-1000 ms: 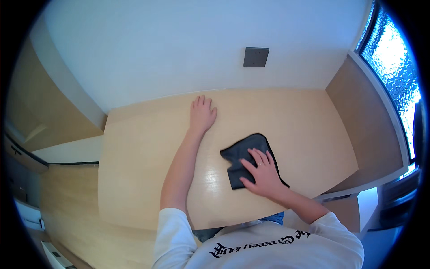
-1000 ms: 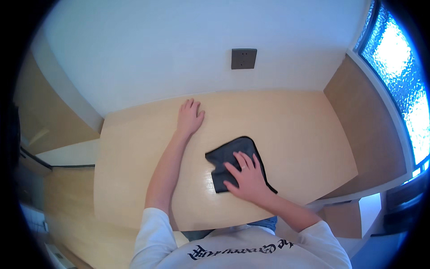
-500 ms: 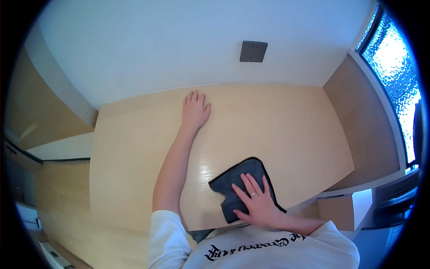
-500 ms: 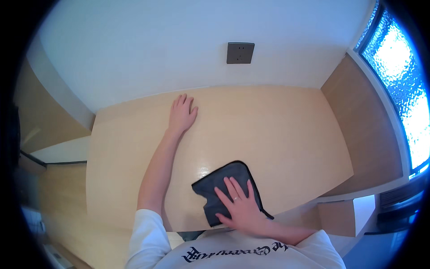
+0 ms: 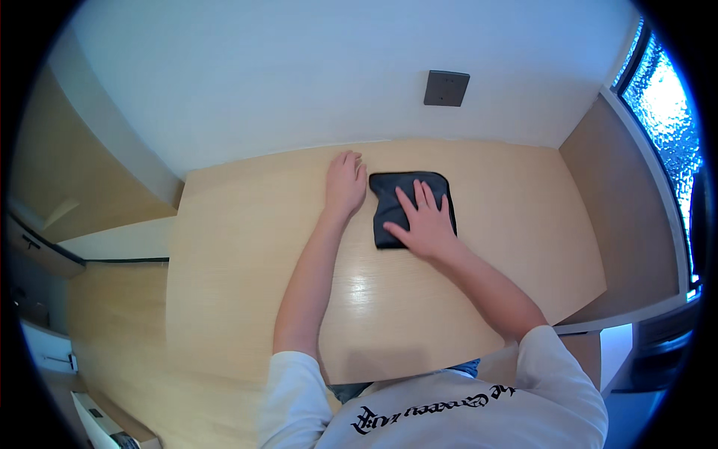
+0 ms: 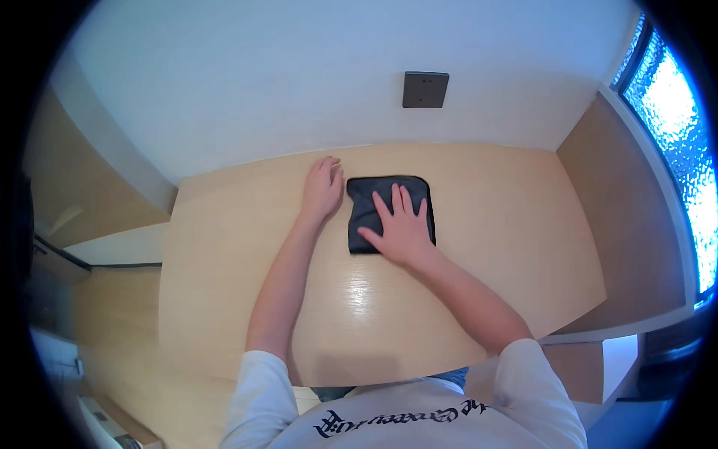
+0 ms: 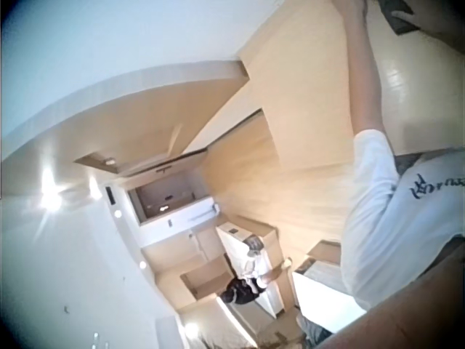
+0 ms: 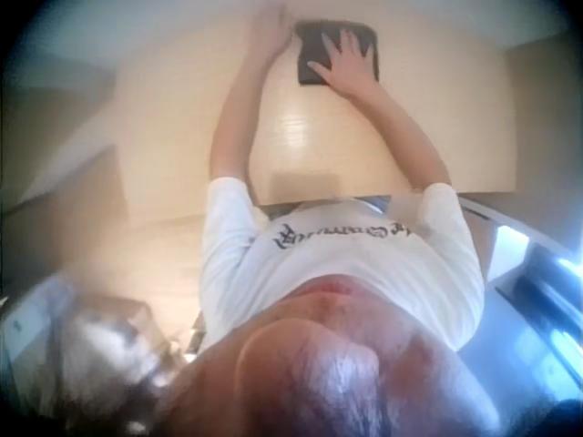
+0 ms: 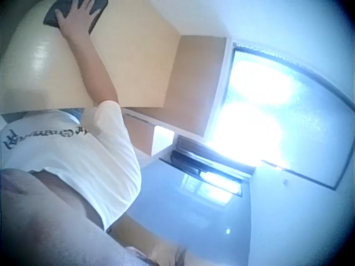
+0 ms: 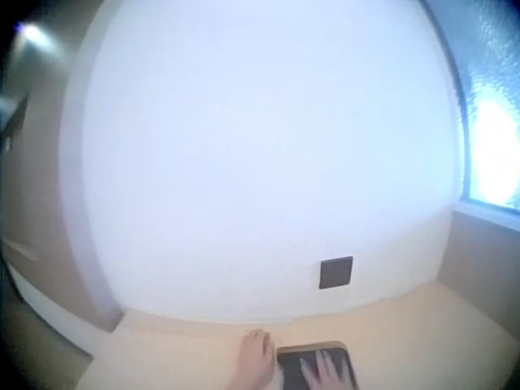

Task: The person wipes a small black pouch with a dark cloth by hand on a light wood desk surface.

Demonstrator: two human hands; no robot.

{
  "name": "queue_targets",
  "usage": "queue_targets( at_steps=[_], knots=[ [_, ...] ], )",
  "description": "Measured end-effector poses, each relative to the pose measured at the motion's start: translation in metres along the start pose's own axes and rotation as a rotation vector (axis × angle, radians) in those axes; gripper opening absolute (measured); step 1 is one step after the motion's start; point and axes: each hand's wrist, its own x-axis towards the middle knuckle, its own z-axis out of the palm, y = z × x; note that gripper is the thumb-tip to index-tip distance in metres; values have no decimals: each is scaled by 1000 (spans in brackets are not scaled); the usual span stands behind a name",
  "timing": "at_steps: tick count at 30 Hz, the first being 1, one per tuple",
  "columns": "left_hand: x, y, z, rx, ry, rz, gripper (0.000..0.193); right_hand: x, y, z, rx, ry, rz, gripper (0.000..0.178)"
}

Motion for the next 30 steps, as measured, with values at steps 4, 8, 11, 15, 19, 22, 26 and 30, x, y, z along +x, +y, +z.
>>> queue_targets(
  at_steps=[4,8,11,15,19,22,26,30],
  knots=[
    [0,4,-5,-164,78,-90,25,65,0,3,21,-15,86,87],
    [4,8,-5,-107,52,-1,23,113,4,8,18,114,93,85],
    [4,10,-5,-94,18,3,23,125,-3,11,-17,85,208,81],
    [4,6,-6,-73,59,2,23,122,-2,21,1,156,159,80],
    [6,4,0,-37,58,39,23,111,7,24,24,182,97,78],
    [7,2,2,-27,42,26,23,99,5,25,41,209,62,74],
    [4,-3,3,-17,63,42,22,73,-4,18,-10,103,5,68],
    [4,-3,3,-3,71,72,22,43,-6,19,-6,121,-40,65]
  ],
)
